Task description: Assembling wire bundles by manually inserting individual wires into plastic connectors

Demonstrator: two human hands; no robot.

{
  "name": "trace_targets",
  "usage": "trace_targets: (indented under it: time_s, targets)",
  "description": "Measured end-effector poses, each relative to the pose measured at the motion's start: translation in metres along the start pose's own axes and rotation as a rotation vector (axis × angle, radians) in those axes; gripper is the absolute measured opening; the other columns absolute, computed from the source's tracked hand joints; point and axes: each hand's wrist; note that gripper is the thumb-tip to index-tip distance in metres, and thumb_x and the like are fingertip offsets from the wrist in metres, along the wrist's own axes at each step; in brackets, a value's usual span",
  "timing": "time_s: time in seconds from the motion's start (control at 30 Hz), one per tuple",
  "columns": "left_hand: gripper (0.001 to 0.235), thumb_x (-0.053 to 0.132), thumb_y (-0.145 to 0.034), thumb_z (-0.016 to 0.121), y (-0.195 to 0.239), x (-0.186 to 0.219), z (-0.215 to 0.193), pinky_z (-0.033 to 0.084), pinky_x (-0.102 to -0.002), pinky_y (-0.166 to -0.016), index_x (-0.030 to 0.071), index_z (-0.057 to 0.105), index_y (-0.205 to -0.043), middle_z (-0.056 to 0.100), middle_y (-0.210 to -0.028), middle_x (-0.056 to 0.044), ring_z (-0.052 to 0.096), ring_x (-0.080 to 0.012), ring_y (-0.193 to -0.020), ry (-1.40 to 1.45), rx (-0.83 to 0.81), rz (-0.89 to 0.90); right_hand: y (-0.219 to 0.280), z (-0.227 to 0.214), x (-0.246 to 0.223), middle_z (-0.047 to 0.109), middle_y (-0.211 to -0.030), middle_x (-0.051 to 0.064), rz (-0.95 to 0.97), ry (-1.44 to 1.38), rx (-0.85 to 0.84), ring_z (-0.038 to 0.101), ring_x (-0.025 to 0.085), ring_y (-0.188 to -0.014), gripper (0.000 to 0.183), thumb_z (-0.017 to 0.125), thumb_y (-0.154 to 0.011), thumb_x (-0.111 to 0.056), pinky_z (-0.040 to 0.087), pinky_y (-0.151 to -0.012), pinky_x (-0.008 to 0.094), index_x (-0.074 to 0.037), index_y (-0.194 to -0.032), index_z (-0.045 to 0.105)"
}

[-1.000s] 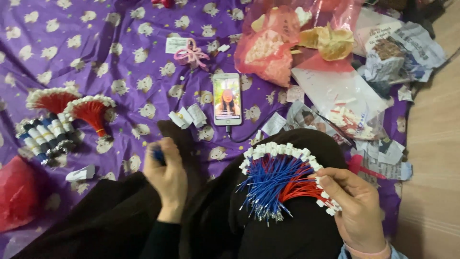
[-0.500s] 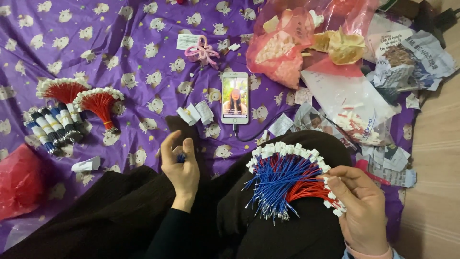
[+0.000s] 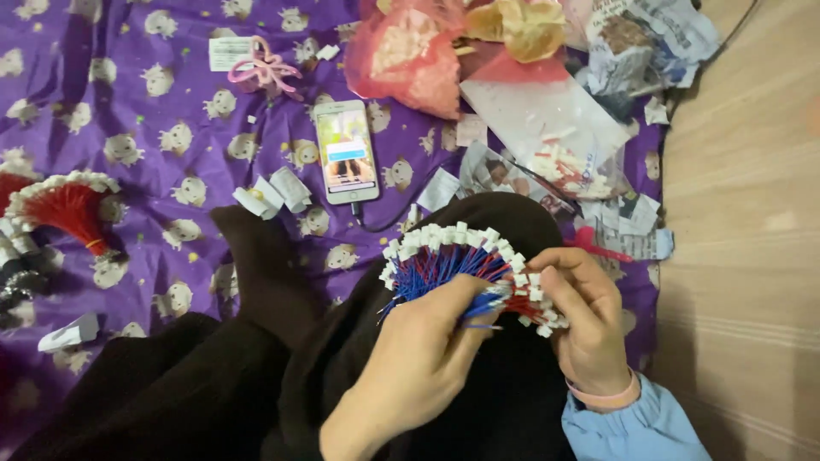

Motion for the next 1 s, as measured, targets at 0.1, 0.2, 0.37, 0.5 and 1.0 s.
trace_targets:
  time_s: [0.1,0.2,0.37,0.5,1.0]
  targets:
    - [0.012,0.013,-0.082,0.058,-0.005,0.000,0.009,0.042,-0.027,-0.045,0.007,0.065,-0.090,0.064,-0.069,-0.002,0.053,-0.0159,-0.048,-0.035,0.080,0.077,0.000,-0.003,-0.002,0.064,-0.096,0.018,0.029,-0.060,-0.046,0.060,0.017,-0.077,0.028,0.046,-0.081,0.004,0.046,-0.070,0.023,0.007,-0.108,0.052]
    - [0.015,0.014,-0.079,0.060,-0.010,0.001,0.011,0.042,-0.028,-0.044,0.008,0.068,-0.091,0.067,-0.073,-0.002,0.055,-0.0161,-0.047,-0.097,0.083,0.018,0.001,-0.004,-0.003,0.065,-0.089,0.018,0.012,-0.048,-0.077,0.060,0.015,-0.069,0.025,0.045,-0.082,0.005,0.046,-0.064,0.020,0.006,-0.105,0.054]
    - [0.024,0.010,-0.074,0.058,-0.012,-0.003,0.015,0.049,-0.030,-0.050,0.010,0.067,-0.096,0.072,-0.076,-0.005,0.065,-0.0215,-0.054,-0.127,0.149,-0.007,0.005,-0.002,0.001,0.063,-0.092,0.014,-0.038,-0.001,-0.038,0.057,0.015,-0.077,0.024,0.051,-0.083,0.003,0.045,-0.071,0.023,0.005,-0.106,0.058]
    - [0.027,0.011,-0.074,0.058,-0.009,-0.007,0.017,0.052,-0.034,-0.057,0.009,0.066,-0.100,0.072,-0.090,-0.006,0.069,-0.0273,-0.071,-0.190,0.195,0.072,0.007,-0.014,0.008,0.059,-0.106,0.020,-0.051,-0.016,-0.169,0.060,0.025,-0.091,0.043,0.053,-0.071,0.008,0.050,-0.084,0.034,0.006,-0.114,0.052]
    - [0.021,0.012,-0.083,0.055,-0.008,-0.012,0.016,0.046,-0.038,-0.044,0.006,0.045,-0.101,0.065,-0.070,-0.008,0.064,-0.0295,-0.053,-0.160,0.196,0.055,0.009,-0.014,0.015,0.064,-0.098,0.016,-0.053,-0.033,-0.091,0.052,0.010,-0.066,0.024,0.056,-0.079,0.007,0.044,-0.056,0.019,0.003,-0.103,0.056]
Point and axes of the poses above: each hand's wrist, its own y-axis away from the middle knuckle, its own z-axis out of the palm, x = y × z
